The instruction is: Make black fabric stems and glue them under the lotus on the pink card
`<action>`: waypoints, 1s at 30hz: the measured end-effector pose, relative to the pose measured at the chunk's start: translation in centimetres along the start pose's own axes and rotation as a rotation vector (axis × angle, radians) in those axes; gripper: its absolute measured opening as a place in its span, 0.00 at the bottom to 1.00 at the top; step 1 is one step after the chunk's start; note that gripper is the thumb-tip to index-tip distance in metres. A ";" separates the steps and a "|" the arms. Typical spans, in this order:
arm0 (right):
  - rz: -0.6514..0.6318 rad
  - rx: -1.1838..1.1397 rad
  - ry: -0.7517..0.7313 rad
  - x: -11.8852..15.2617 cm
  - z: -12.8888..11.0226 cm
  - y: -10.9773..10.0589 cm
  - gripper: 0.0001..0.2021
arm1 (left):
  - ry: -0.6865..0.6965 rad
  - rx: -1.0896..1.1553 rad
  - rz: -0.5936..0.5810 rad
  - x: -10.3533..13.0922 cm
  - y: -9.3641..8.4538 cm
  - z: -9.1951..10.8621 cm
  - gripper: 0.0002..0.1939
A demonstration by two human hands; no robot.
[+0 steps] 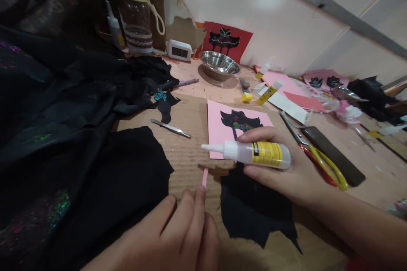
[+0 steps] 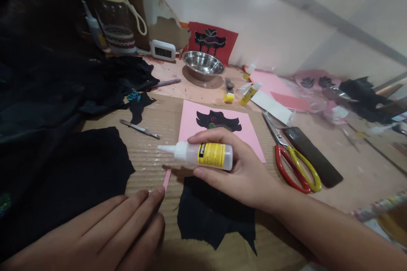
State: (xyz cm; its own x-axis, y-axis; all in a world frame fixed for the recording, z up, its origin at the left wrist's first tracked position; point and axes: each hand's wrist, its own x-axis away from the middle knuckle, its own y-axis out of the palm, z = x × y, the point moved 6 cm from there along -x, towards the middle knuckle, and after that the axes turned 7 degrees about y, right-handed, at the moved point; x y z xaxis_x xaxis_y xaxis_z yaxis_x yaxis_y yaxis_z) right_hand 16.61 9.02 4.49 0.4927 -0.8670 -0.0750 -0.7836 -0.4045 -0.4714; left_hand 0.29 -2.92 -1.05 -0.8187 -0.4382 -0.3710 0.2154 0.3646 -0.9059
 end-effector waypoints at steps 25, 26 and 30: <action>-0.273 -0.281 0.088 0.4 1.1 2.2 0.23 | -0.053 -0.120 0.050 0.2 -0.9 0.3 0.14; -0.250 -0.238 0.091 0.4 1.1 2.1 0.22 | -0.052 -0.115 0.050 0.3 -0.8 0.4 0.15; -0.171 -0.112 0.034 0.6 0.3 1.7 0.12 | -0.050 -0.097 0.044 0.4 -0.7 0.3 0.15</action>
State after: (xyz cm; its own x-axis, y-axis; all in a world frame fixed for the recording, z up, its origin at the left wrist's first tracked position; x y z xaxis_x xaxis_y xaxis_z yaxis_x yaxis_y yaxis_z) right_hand 15.73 7.92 3.39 0.6107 -0.7914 0.0289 -0.7276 -0.5751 -0.3740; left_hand -0.01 -3.59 -0.59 -0.7818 -0.4592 -0.4218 0.1962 0.4610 -0.8655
